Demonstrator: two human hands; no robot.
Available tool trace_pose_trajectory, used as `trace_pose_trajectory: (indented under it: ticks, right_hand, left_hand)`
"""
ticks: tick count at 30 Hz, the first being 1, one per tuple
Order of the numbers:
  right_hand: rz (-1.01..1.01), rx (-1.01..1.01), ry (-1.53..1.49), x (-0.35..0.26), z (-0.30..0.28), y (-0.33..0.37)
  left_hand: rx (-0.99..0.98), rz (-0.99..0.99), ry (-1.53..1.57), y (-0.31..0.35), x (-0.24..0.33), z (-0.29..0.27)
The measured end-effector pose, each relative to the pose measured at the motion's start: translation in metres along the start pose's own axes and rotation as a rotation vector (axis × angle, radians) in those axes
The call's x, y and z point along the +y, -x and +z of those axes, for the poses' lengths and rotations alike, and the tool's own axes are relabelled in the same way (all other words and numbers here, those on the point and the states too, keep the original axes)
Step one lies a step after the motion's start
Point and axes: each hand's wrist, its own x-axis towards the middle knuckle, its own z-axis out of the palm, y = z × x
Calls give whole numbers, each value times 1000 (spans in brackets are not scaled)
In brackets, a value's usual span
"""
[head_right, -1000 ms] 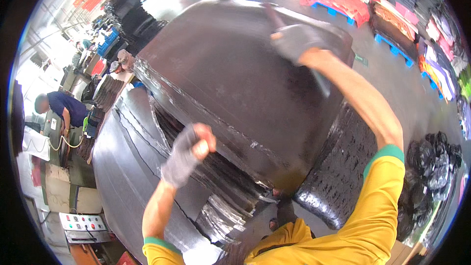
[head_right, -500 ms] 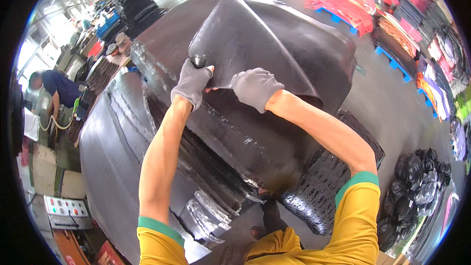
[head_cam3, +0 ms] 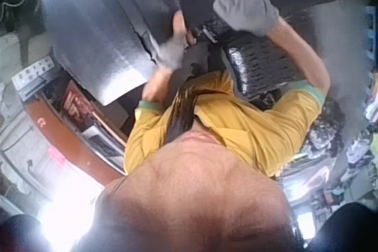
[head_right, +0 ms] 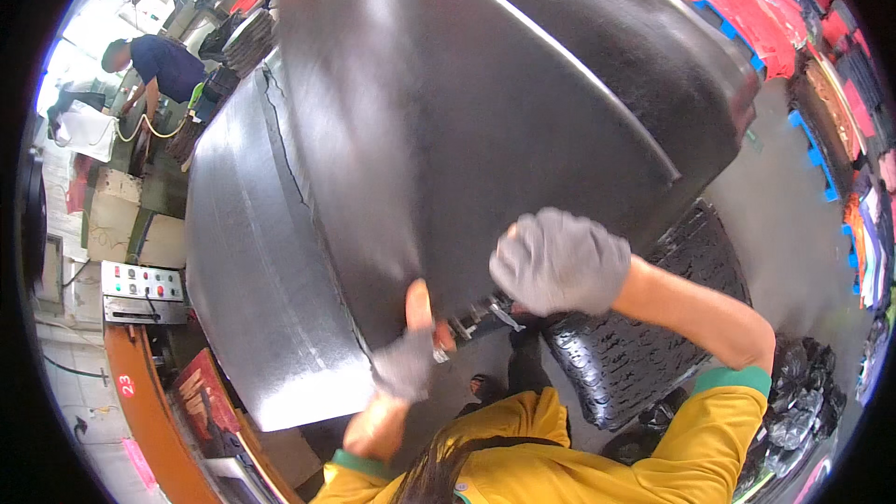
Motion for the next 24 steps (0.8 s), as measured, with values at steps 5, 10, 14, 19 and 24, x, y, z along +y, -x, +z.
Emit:
trace_pose_trajectory:
  ticks: [5,10,14,19,24]
  right_hand:
    - [376,419,-152,-42,9,-6]
    - [339,614,-200,-55,1,-30]
    - [172,643,-122,-62,-39,-63]
    - [-157,828,95,-85,-105,-120]
    - [-288,805,154,-145,-191,-160]
  left_hand:
    - [144,-41,148,57,-30,-9]
    - [269,36,374,86,-20,-17]
    - [594,307,397,108,-9,-46]
    - [1050,719,489,152,-10,-96]
    - [979,1088,719,248,-22,-199]
